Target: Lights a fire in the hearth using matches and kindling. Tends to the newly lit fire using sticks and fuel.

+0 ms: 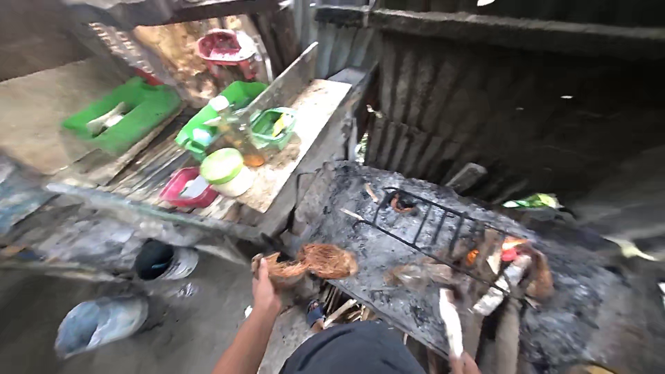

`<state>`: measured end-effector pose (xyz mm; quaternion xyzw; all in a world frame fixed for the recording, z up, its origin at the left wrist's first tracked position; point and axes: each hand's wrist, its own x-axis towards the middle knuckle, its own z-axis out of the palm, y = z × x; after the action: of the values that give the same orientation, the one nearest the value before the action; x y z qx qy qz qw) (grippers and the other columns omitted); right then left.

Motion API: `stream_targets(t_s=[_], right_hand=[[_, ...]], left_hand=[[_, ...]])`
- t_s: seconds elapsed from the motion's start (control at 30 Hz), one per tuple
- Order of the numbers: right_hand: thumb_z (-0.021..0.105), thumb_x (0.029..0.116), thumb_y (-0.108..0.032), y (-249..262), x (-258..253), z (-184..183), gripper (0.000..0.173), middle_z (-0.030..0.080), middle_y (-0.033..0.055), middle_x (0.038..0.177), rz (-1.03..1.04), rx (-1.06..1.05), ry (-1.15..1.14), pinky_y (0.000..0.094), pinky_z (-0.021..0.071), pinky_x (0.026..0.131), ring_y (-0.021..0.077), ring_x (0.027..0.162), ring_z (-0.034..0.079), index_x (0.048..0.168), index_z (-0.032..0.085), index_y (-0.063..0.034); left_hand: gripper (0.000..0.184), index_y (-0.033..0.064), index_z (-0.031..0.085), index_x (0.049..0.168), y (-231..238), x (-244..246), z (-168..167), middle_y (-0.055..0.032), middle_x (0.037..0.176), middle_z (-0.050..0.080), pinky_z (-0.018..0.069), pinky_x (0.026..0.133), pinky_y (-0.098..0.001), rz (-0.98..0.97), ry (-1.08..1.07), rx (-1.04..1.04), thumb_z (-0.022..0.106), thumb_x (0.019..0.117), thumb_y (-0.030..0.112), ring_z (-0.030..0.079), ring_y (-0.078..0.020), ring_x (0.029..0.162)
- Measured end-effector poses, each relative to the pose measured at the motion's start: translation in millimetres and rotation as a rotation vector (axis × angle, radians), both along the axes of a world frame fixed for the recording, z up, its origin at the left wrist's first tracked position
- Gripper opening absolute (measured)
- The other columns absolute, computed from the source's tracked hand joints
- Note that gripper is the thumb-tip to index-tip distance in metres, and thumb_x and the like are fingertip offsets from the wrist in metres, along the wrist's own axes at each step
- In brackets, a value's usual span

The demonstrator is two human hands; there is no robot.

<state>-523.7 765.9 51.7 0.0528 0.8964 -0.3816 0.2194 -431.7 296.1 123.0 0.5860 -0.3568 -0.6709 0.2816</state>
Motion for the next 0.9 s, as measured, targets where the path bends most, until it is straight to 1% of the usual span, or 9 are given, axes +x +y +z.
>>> stream_targets(t_s=[0.03, 0.1, 0.17, 0.27, 0.43, 0.57, 0.67, 0.8, 0.9], right_hand=[[0.051, 0.1043, -0.021, 0, 5, -6, 0.044, 0.065, 0.0326, 0.117, 0.032, 0.056, 0.011, 0.0596, 0.0492, 0.099, 0.0417, 0.109, 0.066, 0.133, 0.056, 0.0112], [0.055, 0.1025, -0.019, -6, 12, -26, 0.042, 0.065, 0.0335, 0.121, 0.024, 0.086, 0.084, 0.0651, 0.0481, 0.1, 0.0471, 0.114, 0.064, 0.133, 0.06, 0.0081], [0.058, 0.1014, -0.017, -17, 6, -41, 0.042, 0.063, 0.0317, 0.13, -0.058, 0.087, 0.093, 0.0632, 0.0454, 0.107, 0.0459, 0.122, 0.061, 0.138, 0.059, 0.0047], [0.059, 0.1027, -0.017, -35, -15, -52, 0.046, 0.059, 0.027, 0.14, -0.202, 0.043, 0.023, 0.0565, 0.0429, 0.113, 0.0397, 0.132, 0.057, 0.145, 0.054, 0.0007], [0.065, 0.0988, -0.015, -53, -40, -66, 0.055, 0.058, 0.0266, 0.141, -0.35, -0.028, 0.093, 0.0536, 0.0454, 0.111, 0.0372, 0.129, 0.059, 0.148, 0.049, 0.0015], [0.071, 0.0924, -0.01, -64, -58, -68, 0.062, 0.063, 0.0286, 0.128, -0.512, -0.081, 0.101, 0.0576, 0.0533, 0.096, 0.0401, 0.112, 0.066, 0.147, 0.045, 0.0007], [0.071, 0.0925, -0.01, -72, -73, -68, 0.056, 0.065, 0.0279, 0.122, -0.536, -0.085, 0.126, 0.0569, 0.0536, 0.094, 0.0391, 0.108, 0.067, 0.142, 0.049, 0.0022], [0.068, 0.097, -0.012, -75, -81, -74, 0.05, 0.058, 0.0287, 0.136, -0.51, -0.07, 0.165, 0.0536, 0.0458, 0.11, 0.0389, 0.127, 0.059, 0.141, 0.052, 0.0051], [0.066, 0.1004, -0.015, -75, -71, -81, 0.047, 0.059, 0.0281, 0.137, -0.558, -0.05, 0.159, 0.0547, 0.0433, 0.112, 0.0395, 0.129, 0.057, 0.142, 0.054, 0.0033]], left_hand=[[0.059, 0.0118, 0.043, 0.15, 1, 2, 0, -0.0175, 0.129, 0.063, 0.0567, 0.087, -0.0506, -0.005, 0.012, -0.003, 0.04, 0.1081, 0.053, 0.065, -0.0286, 0.11], [0.06, 0.0137, 0.042, 0.15, 2, 7, 0, -0.0169, 0.131, 0.062, 0.0563, 0.089, -0.0517, -0.002, 0.006, 0.006, 0.039, 0.1073, 0.056, 0.064, -0.0286, 0.112], [0.063, 0.0162, 0.038, 0.154, 2, 13, -2, -0.0171, 0.14, 0.056, 0.0536, 0.094, -0.0547, -0.019, -0.018, 0.004, 0.036, 0.1072, 0.058, 0.06, -0.0305, 0.121], [0.065, 0.0173, 0.034, 0.156, -1, 23, -11, -0.0159, 0.146, 0.051, 0.0516, 0.097, -0.0533, -0.056, -0.06, -0.015, 0.032, 0.107, 0.061, 0.057, -0.0289, 0.125], [0.063, 0.0192, 0.032, 0.157, -14, 27, -18, -0.0138, 0.151, 0.047, 0.0494, 0.101, -0.0543, -0.103, -0.075, -0.058, 0.03, 0.108, 0.059, 0.053, -0.0268, 0.13], [0.064, 0.0165, 0.032, 0.157, -14, 15, -10, -0.0156, 0.145, 0.051, 0.0524, 0.097, -0.0522, -0.122, -0.077, -0.084, 0.033, 0.1079, 0.058, 0.057, -0.0268, 0.124], [0.065, 0.0168, 0.033, 0.156, -12, 9, -5, -0.0163, 0.143, 0.053, 0.0534, 0.095, -0.0513, -0.117, -0.078, -0.076, 0.036, 0.107, 0.059, 0.059, -0.0274, 0.121], [0.065, 0.0169, 0.033, 0.156, -12, 10, -3, -0.0162, 0.145, 0.052, 0.0527, 0.096, -0.0519, -0.106, -0.081, -0.076, 0.036, 0.1069, 0.059, 0.058, -0.0285, 0.124], [0.064, 0.0182, 0.032, 0.157, -12, 15, 0, -0.0156, 0.146, 0.051, 0.0521, 0.098, -0.0516, -0.086, -0.083, -0.086, 0.036, 0.1072, 0.058, 0.057, -0.0278, 0.125]])
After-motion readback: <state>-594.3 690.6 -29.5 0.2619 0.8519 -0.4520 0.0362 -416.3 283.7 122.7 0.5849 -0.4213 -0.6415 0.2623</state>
